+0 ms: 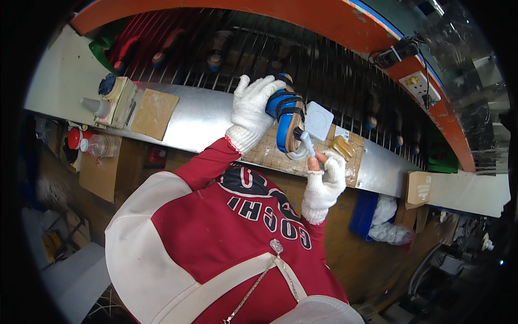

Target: The person holds a blue and black shoe with a wooden sole and repeatedly applies a white substance from a small container using a brush. The person rotates the shoe to cover different areas of the sole and occasionally dips the brush back into the container.

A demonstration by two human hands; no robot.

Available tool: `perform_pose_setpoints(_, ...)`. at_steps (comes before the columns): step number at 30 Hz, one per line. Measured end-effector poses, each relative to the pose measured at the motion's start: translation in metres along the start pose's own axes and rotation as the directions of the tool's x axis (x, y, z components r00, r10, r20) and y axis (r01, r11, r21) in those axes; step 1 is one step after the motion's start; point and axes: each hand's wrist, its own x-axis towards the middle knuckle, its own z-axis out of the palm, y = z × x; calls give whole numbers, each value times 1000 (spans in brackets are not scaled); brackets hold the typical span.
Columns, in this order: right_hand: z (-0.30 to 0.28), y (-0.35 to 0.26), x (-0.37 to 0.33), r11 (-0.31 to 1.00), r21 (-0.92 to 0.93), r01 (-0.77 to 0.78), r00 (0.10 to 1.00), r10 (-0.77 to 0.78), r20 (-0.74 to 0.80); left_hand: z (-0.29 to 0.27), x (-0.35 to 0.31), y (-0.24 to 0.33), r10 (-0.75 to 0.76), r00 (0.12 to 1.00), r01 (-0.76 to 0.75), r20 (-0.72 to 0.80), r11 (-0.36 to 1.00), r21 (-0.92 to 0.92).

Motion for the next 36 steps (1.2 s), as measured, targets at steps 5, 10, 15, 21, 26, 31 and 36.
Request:
perform_pose_setpoints(5,1,7,11,999,-12,37,999,-37,14,6,-12,-2,-131,962,171,238,972,-158)
perform_pose_setpoints(10,5,16,27,990,-6,140,989,-139,52,13,-16,-5,-291,776,479,559,849,-224)
perform_pose_setpoints(15,6,22,43,988,4,153,983,-152,104,-11,-9,6,-241,520,529,820,844,-88)
perform_pose_setpoints(21,7,29,60,979,36,199,965,-203,166,-25,4,14,-153,271,825,950,546,-148)
perform_pose_setpoints(26,5,32,66,971,35,238,950,-240,202,-31,-1,5,-16,179,905,984,394,-158)
perform_pose_setpoints(31,0,36,63,976,3,219,950,-214,226,-35,-4,0,55,135,935,989,323,-146)
perform_pose_setpoints(36,-13,41,59,973,-64,223,946,-201,253,-32,-5,0,122,41,955,992,287,-74)
